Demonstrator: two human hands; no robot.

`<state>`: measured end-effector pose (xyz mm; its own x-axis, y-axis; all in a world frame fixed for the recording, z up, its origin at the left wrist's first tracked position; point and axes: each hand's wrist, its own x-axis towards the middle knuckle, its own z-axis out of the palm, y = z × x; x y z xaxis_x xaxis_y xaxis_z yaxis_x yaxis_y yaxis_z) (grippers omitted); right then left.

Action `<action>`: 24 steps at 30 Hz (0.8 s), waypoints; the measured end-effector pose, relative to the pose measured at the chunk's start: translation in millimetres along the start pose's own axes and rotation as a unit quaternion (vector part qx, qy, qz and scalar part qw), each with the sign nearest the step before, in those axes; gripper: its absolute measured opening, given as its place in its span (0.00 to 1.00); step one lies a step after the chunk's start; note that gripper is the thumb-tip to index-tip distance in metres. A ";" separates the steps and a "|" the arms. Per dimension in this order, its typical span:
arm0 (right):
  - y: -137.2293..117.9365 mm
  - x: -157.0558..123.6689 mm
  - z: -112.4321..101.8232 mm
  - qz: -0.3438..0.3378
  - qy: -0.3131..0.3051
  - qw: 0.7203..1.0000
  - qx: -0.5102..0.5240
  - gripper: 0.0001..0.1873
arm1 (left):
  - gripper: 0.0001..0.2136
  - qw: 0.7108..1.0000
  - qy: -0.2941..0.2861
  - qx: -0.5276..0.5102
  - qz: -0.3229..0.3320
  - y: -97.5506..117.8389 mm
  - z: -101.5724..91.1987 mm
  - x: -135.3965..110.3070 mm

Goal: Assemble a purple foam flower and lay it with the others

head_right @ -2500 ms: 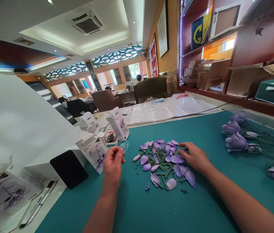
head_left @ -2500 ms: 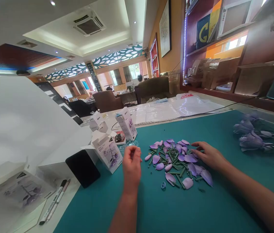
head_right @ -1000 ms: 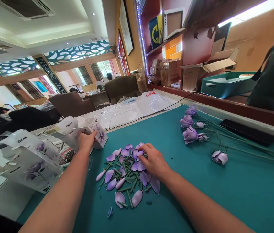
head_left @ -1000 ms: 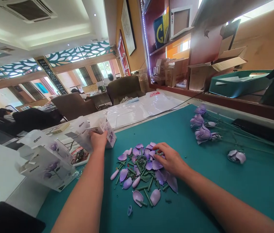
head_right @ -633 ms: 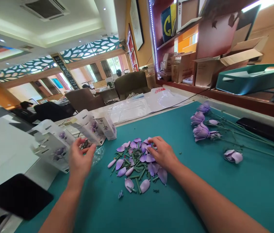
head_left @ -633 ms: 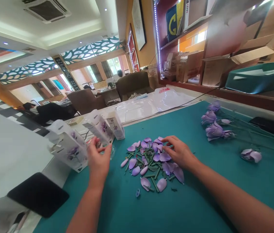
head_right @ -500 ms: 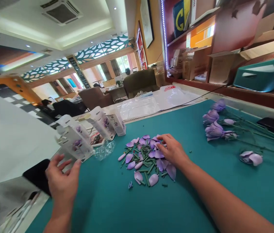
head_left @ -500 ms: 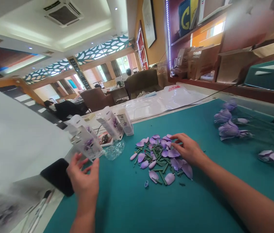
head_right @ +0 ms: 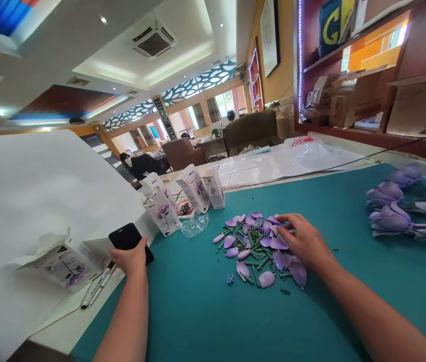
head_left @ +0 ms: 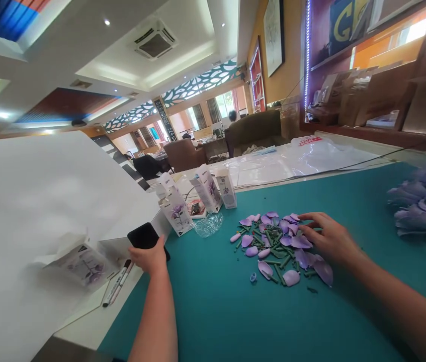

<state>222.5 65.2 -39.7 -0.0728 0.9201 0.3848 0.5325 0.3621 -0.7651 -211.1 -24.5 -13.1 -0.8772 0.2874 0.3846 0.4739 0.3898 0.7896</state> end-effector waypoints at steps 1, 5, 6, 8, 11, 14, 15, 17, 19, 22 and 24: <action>0.0 0.4 -1.2 0.003 0.000 1.000 -0.006 0.17 | 0.51 1.000 0.012 0.000 -0.023 1.7 2.3 1.1; -1.4 1.7 -3.9 0.013 0.001 1.000 -0.017 0.19 | 0.50 0.996 0.043 0.006 -0.075 7.4 5.8 0.1; -1.8 1.9 -4.0 0.012 0.001 1.000 -0.013 0.19 | 0.49 0.996 0.048 0.008 -0.080 8.7 5.8 -0.8; -2.0 2.3 -3.5 0.011 -0.001 1.000 -0.007 0.19 | 0.48 0.995 0.054 0.011 -0.084 10.9 5.6 -2.3; -1.1 2.3 -2.2 0.011 -0.002 1.000 0.000 0.19 | 0.46 0.995 0.057 0.013 -0.084 12.6 5.9 -3.2; 0.6 1.8 -1.5 0.014 -0.002 1.000 -0.007 0.19 | 0.45 0.995 0.056 0.009 -0.082 9.8 6.4 -1.7; 1.3 1.6 -1.4 0.015 -0.005 1.000 -0.012 0.19 | 0.46 0.995 0.054 0.006 -0.080 7.4 6.0 -0.5; 3.0 1.4 -1.3 0.019 -0.012 1.000 -0.022 0.20 | 0.47 0.996 0.046 -0.007 -0.070 0.0 3.3 3.2; 5.2 1.5 -0.9 0.018 -0.014 0.999 -0.027 0.20 | 0.46 0.997 0.031 -0.030 -0.057 -10.1 -2.5 8.6; 8.8 2.3 0.4 0.016 -0.012 0.999 -0.028 0.20 | 0.42 0.995 -0.011 -0.081 -0.053 -26.9 -16.4 18.3; 9.8 2.8 1.0 0.023 -0.019 0.999 -0.028 0.21 | 0.38 0.989 -0.059 -0.120 -0.064 -36.8 -26.9 24.5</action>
<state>226.7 71.5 -46.6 -0.0790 0.9410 0.3292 0.5830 0.3115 -0.7504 -252.1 -55.3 -19.9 -0.9068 0.3551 0.2271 0.3155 0.2147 0.9243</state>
